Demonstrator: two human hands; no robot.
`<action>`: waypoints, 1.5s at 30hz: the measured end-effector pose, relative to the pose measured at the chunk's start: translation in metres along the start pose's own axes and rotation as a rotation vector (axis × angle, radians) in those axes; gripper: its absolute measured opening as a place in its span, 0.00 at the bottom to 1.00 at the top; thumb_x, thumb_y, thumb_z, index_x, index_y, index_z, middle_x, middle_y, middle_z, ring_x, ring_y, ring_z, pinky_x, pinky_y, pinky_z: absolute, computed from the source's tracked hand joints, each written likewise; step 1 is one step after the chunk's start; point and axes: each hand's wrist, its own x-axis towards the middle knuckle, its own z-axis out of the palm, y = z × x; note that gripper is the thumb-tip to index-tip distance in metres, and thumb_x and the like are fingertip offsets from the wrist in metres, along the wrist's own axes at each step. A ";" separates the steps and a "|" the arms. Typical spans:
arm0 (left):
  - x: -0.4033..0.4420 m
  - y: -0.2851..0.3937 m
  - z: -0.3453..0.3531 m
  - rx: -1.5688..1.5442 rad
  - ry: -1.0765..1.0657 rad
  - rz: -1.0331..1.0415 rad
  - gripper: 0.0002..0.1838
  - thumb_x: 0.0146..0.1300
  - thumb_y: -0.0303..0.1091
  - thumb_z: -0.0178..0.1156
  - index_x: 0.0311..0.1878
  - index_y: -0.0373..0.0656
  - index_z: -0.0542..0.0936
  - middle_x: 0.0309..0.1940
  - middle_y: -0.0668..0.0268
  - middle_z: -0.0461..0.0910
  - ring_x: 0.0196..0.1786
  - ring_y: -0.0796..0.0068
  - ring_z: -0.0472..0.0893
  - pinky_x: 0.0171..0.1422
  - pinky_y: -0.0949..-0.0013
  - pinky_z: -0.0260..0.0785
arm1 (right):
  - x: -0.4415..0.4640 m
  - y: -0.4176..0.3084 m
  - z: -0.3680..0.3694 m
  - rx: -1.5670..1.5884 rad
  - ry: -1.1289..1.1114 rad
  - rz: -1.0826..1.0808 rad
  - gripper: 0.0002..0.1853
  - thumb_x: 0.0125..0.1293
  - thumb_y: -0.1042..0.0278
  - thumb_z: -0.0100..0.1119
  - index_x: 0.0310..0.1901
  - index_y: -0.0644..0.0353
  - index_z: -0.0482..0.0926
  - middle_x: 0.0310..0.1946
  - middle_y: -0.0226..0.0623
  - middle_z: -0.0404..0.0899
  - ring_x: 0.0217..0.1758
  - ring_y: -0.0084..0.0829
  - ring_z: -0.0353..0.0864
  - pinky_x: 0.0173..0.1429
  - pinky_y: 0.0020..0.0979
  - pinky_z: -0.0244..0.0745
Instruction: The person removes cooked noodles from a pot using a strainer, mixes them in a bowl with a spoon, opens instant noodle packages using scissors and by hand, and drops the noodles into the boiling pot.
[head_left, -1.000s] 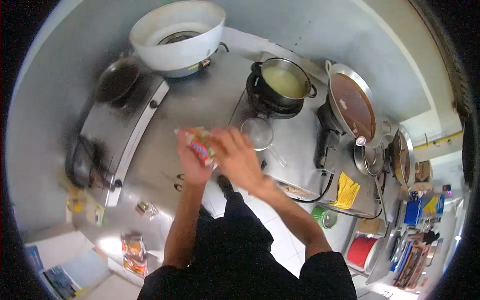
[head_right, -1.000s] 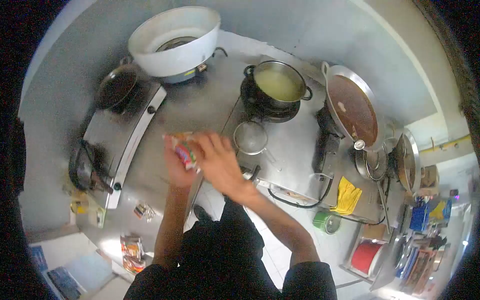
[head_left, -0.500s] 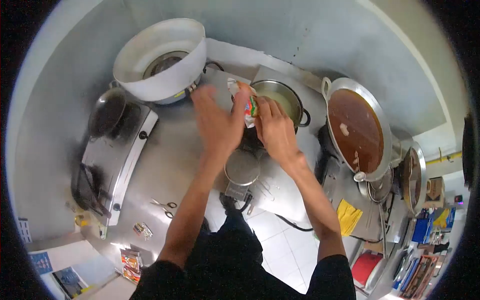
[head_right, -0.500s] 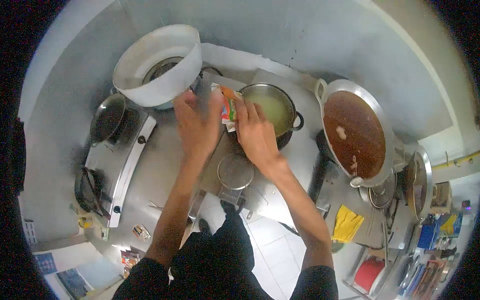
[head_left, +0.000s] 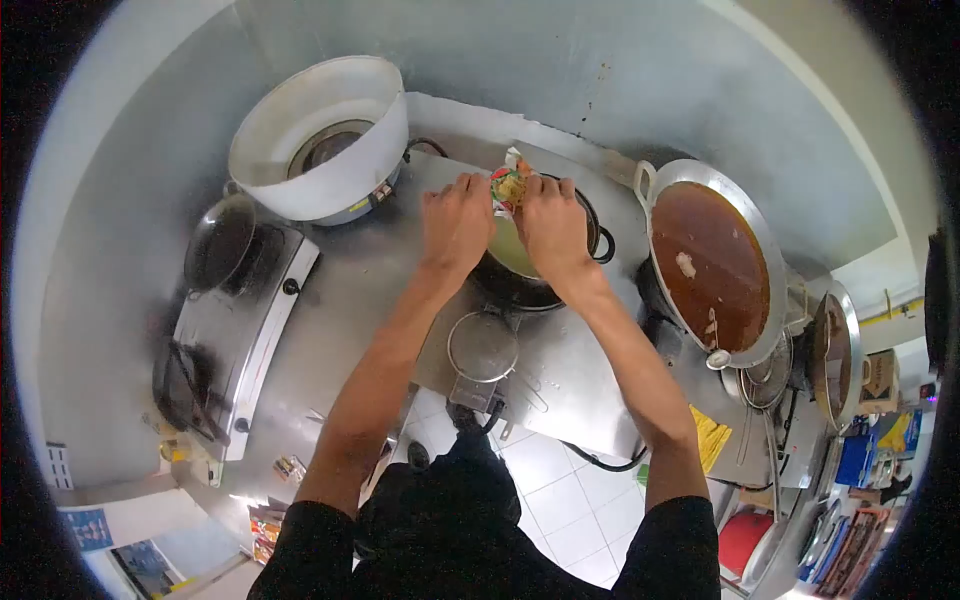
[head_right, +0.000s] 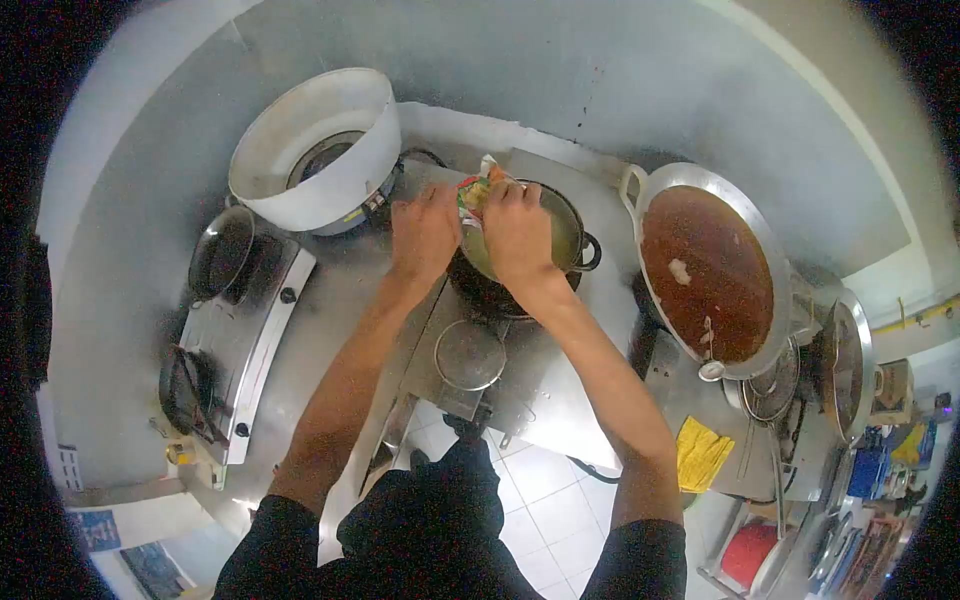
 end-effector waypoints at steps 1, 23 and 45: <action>0.004 0.001 0.005 -0.006 -0.011 -0.018 0.04 0.62 0.32 0.54 0.34 0.43 0.75 0.29 0.61 0.78 0.31 0.59 0.82 0.36 0.52 0.68 | 0.001 0.003 -0.001 -0.003 -0.028 0.007 0.17 0.59 0.69 0.59 0.47 0.70 0.75 0.37 0.46 0.79 0.44 0.42 0.78 0.40 0.33 0.80; 0.030 0.008 0.050 -0.520 0.180 -0.340 0.21 0.73 0.43 0.45 0.37 0.36 0.80 0.21 0.45 0.77 0.26 0.43 0.78 0.30 0.51 0.70 | -0.002 0.067 0.026 1.347 -0.319 0.485 0.15 0.67 0.65 0.55 0.48 0.68 0.80 0.39 0.35 0.83 0.42 0.22 0.77 0.52 0.27 0.69; 0.012 0.014 0.041 -0.106 -0.155 0.388 0.11 0.57 0.35 0.58 0.42 0.43 0.75 0.38 0.60 0.76 0.42 0.61 0.78 0.49 0.53 0.61 | -0.002 0.059 0.060 1.017 0.016 0.865 0.21 0.57 0.54 0.64 0.29 0.72 0.83 0.23 0.39 0.83 0.27 0.27 0.80 0.35 0.32 0.72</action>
